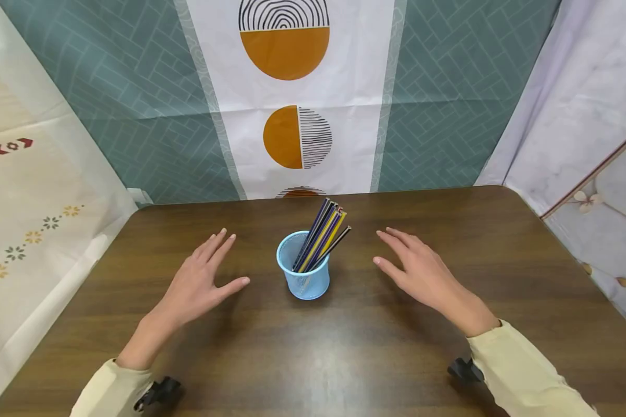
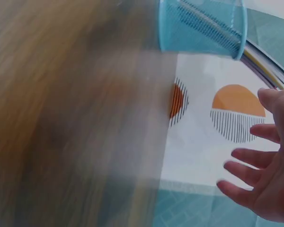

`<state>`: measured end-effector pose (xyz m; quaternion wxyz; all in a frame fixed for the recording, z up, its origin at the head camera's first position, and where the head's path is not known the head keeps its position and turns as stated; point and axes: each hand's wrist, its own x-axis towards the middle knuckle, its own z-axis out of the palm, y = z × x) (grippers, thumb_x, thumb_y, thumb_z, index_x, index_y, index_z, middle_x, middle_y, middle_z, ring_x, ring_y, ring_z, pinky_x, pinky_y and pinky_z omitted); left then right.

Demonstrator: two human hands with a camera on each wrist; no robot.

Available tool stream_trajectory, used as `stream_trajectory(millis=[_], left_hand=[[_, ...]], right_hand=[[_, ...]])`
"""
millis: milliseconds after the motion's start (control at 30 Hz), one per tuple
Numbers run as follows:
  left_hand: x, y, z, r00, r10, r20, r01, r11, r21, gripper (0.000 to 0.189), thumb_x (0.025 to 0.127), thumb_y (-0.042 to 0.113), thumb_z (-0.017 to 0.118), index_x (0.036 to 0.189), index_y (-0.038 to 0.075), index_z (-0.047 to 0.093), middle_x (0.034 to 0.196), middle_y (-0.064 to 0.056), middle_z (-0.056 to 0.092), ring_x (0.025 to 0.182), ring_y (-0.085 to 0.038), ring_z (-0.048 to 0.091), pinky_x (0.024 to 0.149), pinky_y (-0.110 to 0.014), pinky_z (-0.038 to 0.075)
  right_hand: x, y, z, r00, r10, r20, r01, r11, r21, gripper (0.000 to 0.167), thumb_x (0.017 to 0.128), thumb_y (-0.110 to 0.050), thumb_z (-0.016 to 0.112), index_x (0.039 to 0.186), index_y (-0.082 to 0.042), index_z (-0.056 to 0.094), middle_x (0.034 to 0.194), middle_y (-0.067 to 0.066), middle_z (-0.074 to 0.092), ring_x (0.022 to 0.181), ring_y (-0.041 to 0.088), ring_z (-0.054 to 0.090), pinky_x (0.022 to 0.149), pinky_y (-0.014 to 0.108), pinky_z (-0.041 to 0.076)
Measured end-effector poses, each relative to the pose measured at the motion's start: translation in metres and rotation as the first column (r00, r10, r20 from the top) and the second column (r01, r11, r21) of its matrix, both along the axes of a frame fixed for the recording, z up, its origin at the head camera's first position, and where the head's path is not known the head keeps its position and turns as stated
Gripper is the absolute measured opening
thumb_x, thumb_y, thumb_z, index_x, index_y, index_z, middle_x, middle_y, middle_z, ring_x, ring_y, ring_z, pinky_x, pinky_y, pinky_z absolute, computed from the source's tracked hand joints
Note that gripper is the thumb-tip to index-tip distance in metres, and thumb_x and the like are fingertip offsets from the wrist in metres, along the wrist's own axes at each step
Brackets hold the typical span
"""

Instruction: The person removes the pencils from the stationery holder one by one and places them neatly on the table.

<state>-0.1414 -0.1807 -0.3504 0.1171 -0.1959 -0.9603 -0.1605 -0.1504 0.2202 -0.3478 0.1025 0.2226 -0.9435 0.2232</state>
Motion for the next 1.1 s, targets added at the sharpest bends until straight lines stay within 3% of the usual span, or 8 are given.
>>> stream_trajectory(millis=[133, 267, 500, 767, 867, 967, 1100], left_hand=[[-0.003, 0.011, -0.001, 0.996, -0.042, 0.083, 0.031, 0.991, 0.131, 0.086, 0.086, 0.051, 0.067, 0.151, 0.009, 0.031, 0.156, -0.013, 0.026, 0.14, -0.037, 0.026, 0.105, -0.061, 0.027], [-0.009, 0.022, -0.006, 0.98, -0.095, 0.176, 0.048, 0.966, 0.252, 0.087, 0.085, 0.048, 0.069, 0.153, 0.013, 0.028, 0.157, -0.009, 0.026, 0.139, -0.034, 0.027, 0.106, -0.058, 0.029], [-0.015, 0.039, -0.011, 0.947, -0.16, 0.279, 0.052, 0.932, 0.359, 0.086, 0.085, 0.047, 0.071, 0.153, 0.016, 0.028, 0.155, -0.007, 0.029, 0.14, -0.032, 0.026, 0.107, -0.058, 0.028], [-0.022, 0.051, -0.017, 0.924, -0.198, 0.328, 0.052, 0.912, 0.407, 0.086, 0.083, 0.042, 0.075, 0.152, 0.018, 0.031, 0.153, -0.008, 0.033, 0.139, -0.03, 0.03, 0.107, -0.056, 0.029], [-0.026, 0.054, -0.019, 0.921, -0.232, 0.312, 0.069, 0.888, 0.455, 0.085, 0.083, 0.036, 0.075, 0.152, 0.013, 0.032, 0.151, -0.008, 0.037, 0.137, -0.029, 0.035, 0.107, -0.051, 0.032], [-0.03, 0.058, -0.021, 0.916, -0.284, 0.283, 0.104, 0.85, 0.516, 0.083, 0.084, 0.028, 0.076, 0.151, 0.007, 0.031, 0.148, -0.01, 0.041, 0.134, -0.027, 0.039, 0.106, -0.045, 0.035], [-0.034, 0.063, -0.02, 0.898, -0.339, 0.282, 0.12, 0.804, 0.583, 0.084, 0.084, 0.024, 0.075, 0.151, 0.004, 0.029, 0.148, -0.014, 0.04, 0.133, -0.028, 0.04, 0.106, -0.045, 0.036]], right_hand=[[-0.004, -0.01, 0.002, 0.999, 0.011, 0.047, -0.005, 0.991, -0.137, 0.047, 0.096, -0.028, 0.061, 0.136, -0.003, 0.053, 0.133, 0.018, 0.054, 0.12, 0.039, 0.051, 0.095, 0.058, 0.04], [-0.009, -0.017, 0.0, 0.994, 0.026, 0.107, -0.001, 0.973, -0.231, 0.039, 0.095, -0.022, 0.063, 0.128, -0.001, 0.06, 0.125, 0.015, 0.061, 0.109, 0.033, 0.059, 0.089, 0.052, 0.048], [-0.014, -0.027, -0.002, 0.982, 0.054, 0.182, 0.012, 0.939, -0.344, 0.029, 0.094, -0.019, 0.065, 0.117, -0.002, 0.067, 0.111, 0.009, 0.068, 0.099, 0.024, 0.063, 0.083, 0.044, 0.052], [-0.019, -0.04, 0.0, 0.963, 0.111, 0.248, 0.006, 0.905, -0.426, 0.027, 0.092, -0.019, 0.067, 0.114, -0.003, 0.069, 0.108, 0.007, 0.069, 0.099, 0.021, 0.062, 0.082, 0.037, 0.051], [-0.021, -0.045, 0.0, 0.953, 0.138, 0.27, -0.001, 0.892, -0.452, 0.026, 0.092, -0.018, 0.068, 0.113, -0.002, 0.069, 0.107, 0.007, 0.069, 0.099, 0.021, 0.061, 0.082, 0.035, 0.051], [-0.022, -0.049, -0.001, 0.943, 0.16, 0.292, -0.001, 0.879, -0.477, 0.025, 0.091, -0.017, 0.069, 0.111, -0.002, 0.069, 0.106, 0.007, 0.069, 0.098, 0.022, 0.061, 0.082, 0.033, 0.051], [-0.024, -0.053, -0.001, 0.935, 0.163, 0.314, 0.019, 0.862, -0.506, 0.023, 0.09, -0.017, 0.07, 0.108, -0.003, 0.07, 0.102, 0.006, 0.069, 0.096, 0.021, 0.062, 0.081, 0.032, 0.051]])
